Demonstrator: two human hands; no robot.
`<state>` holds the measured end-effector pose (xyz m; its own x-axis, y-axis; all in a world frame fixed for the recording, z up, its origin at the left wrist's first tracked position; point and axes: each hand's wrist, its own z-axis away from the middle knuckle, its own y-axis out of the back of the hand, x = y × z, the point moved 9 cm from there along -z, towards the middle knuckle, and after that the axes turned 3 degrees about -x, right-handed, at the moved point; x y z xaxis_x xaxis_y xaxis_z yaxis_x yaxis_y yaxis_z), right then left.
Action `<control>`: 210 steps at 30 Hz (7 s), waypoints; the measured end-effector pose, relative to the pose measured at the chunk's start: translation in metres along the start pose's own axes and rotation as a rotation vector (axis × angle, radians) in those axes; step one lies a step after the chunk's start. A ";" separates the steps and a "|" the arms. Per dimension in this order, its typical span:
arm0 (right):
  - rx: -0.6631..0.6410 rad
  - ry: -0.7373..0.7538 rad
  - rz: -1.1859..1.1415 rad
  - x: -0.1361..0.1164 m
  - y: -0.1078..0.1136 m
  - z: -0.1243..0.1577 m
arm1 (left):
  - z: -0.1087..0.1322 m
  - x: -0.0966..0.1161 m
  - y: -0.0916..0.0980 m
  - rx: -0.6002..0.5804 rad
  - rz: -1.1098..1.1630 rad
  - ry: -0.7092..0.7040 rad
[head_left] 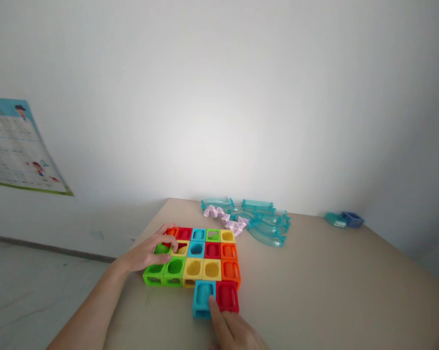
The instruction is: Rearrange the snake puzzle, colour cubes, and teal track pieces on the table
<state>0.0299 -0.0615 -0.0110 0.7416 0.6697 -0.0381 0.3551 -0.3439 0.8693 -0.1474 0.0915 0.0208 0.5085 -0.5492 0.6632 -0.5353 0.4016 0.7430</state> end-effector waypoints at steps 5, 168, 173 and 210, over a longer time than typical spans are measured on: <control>0.073 0.145 -0.027 -0.009 0.024 -0.024 | 0.001 0.000 0.001 0.015 0.001 0.002; -0.132 -0.804 -1.797 0.115 -0.029 -0.039 | -0.083 0.081 -0.064 0.581 0.913 -0.048; 0.013 -0.751 -1.663 0.116 -0.020 -0.045 | -0.077 0.082 -0.059 0.678 0.839 -0.027; 0.254 -0.644 -1.586 0.141 0.008 -0.046 | -0.094 0.072 -0.096 0.238 1.113 0.034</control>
<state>0.1109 0.0606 0.0131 -0.3227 0.1044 -0.9407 0.9321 0.2076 -0.2967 0.0045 0.0823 0.0056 -0.3128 0.0468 0.9487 -0.8137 0.5020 -0.2930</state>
